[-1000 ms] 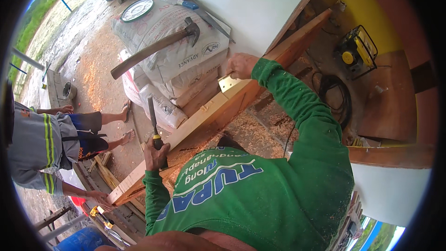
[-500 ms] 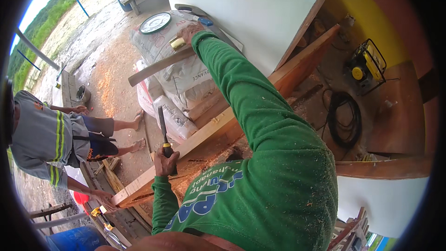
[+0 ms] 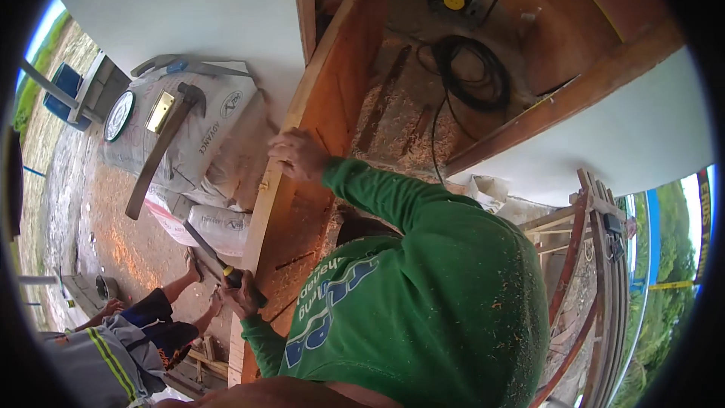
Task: The person uses a file on the edge of a wooden door, positions a metal hinge, and then uses a hammer and a chisel to carve a recess in a wooden post for the hinge installation.
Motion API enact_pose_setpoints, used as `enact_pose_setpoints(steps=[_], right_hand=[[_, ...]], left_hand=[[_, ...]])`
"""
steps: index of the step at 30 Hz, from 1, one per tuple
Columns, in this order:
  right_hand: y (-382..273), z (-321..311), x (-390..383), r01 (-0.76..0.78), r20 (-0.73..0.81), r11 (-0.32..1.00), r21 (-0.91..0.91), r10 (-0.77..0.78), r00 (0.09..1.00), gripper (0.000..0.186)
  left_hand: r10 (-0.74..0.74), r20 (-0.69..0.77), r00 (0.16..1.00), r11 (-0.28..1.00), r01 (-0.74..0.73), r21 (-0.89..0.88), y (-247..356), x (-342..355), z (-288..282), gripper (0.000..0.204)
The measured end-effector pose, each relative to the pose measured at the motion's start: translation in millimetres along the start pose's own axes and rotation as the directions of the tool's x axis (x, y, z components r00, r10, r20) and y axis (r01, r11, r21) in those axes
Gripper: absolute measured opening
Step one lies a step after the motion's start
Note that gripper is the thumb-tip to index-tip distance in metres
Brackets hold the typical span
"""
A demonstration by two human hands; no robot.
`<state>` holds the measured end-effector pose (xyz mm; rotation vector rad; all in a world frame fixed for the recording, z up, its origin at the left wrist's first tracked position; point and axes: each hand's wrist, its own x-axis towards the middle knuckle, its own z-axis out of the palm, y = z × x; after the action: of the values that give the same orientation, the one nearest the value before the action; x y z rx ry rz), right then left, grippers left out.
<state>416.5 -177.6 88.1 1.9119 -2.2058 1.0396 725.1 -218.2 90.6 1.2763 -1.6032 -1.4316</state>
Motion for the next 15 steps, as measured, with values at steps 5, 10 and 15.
enact_pose_setpoints(steps=[5,10,15], right_hand=[[39.2,-62.4,-122.2,-0.396,0.337,0.916,-0.071,0.395,0.855,0.029],[20.7,-89.9,-117.5,0.000,0.111,1.000,0.010,-0.001,0.994,0.040],[35.6,-101.1,-79.4,0.318,0.276,0.948,0.012,-0.309,0.910,0.042]], left_hand=[[0.056,0.217,0.975,0.933,-0.128,0.335,31.1,-1.0,10.2,0.016],[-0.130,0.557,0.820,0.748,-0.287,0.598,78.6,-4.9,79.2,0.026],[-0.055,0.722,0.690,0.778,-0.424,0.464,114.0,-1.6,219.7,0.025]])
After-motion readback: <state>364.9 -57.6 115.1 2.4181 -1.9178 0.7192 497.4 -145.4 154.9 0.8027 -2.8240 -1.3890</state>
